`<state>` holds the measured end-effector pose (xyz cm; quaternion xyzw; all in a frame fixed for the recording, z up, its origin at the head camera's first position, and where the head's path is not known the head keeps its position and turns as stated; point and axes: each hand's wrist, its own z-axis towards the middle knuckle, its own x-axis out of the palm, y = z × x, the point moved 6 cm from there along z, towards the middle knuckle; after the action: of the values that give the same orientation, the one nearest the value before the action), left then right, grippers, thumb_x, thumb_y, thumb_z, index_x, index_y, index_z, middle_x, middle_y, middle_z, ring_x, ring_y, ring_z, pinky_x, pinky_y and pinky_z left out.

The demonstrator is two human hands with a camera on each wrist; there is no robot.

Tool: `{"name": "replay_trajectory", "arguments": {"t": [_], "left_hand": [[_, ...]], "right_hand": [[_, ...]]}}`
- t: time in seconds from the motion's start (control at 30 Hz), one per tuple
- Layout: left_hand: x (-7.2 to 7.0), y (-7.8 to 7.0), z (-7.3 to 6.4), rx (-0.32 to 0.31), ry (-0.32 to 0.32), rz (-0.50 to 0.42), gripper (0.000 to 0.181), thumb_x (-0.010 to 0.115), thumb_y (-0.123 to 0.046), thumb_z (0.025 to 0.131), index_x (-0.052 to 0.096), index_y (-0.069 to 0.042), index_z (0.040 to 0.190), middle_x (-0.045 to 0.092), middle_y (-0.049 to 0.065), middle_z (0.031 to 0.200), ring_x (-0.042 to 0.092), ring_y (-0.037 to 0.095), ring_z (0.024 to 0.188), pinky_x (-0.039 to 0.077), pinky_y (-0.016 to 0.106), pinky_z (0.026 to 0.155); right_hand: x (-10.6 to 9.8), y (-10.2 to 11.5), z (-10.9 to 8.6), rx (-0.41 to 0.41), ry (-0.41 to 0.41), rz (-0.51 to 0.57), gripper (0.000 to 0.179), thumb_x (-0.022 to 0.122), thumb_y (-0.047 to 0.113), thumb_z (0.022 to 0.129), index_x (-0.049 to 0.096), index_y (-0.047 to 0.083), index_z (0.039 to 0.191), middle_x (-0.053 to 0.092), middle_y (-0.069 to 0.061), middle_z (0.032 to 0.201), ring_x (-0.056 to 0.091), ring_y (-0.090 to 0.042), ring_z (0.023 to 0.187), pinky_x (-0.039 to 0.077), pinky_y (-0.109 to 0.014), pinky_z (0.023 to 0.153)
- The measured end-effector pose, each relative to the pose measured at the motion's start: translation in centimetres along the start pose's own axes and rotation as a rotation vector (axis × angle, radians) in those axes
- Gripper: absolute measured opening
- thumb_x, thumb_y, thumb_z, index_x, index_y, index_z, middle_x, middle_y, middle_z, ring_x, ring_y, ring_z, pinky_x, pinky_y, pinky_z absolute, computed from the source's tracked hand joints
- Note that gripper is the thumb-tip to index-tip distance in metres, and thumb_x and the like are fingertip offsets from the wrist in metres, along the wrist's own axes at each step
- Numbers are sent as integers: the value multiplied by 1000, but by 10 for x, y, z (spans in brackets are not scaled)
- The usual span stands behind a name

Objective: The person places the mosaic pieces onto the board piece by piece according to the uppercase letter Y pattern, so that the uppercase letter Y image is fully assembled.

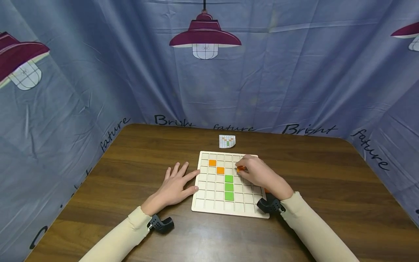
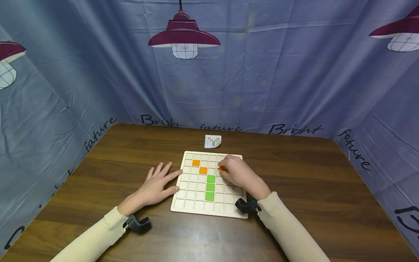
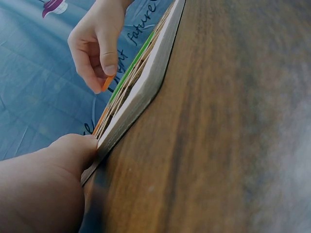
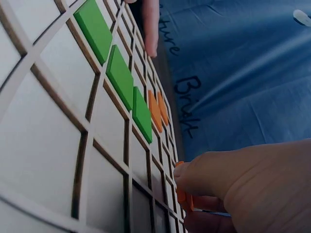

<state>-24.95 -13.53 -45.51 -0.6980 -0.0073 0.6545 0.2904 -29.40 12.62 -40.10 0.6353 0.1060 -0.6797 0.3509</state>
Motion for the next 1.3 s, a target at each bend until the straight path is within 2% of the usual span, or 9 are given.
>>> {"name": "replay_trajectory", "arguments": {"t": [0.2, 0.47, 1.3], "left_hand": [[0, 1, -1, -4, 6, 4, 60, 58, -50, 100, 45, -32, 155, 23, 22, 168, 11, 53, 156, 8, 76, 119], [1, 1, 0, -5, -1, 7, 58, 57, -49, 100, 46, -32, 154, 24, 22, 168, 12, 53, 155, 9, 76, 119], [-1, 0, 1, -1, 4, 11, 57, 56, -49, 101, 46, -32, 154, 24, 22, 168, 12, 53, 155, 9, 76, 118]], "right_hand": [[3, 5, 2, -33, -24, 3, 19, 74, 4, 88, 78, 2, 107, 72, -8, 97, 60, -14, 82, 50, -27, 69], [9, 6, 3, -35, -17, 9, 20, 74, 4, 89, 78, 3, 108, 73, -9, 101, 65, -17, 90, 54, -33, 77], [13, 5, 4, -48, -50, 9, 17, 73, 2, 87, 79, 1, 103, 72, -8, 95, 62, -15, 83, 53, -32, 73]]}}
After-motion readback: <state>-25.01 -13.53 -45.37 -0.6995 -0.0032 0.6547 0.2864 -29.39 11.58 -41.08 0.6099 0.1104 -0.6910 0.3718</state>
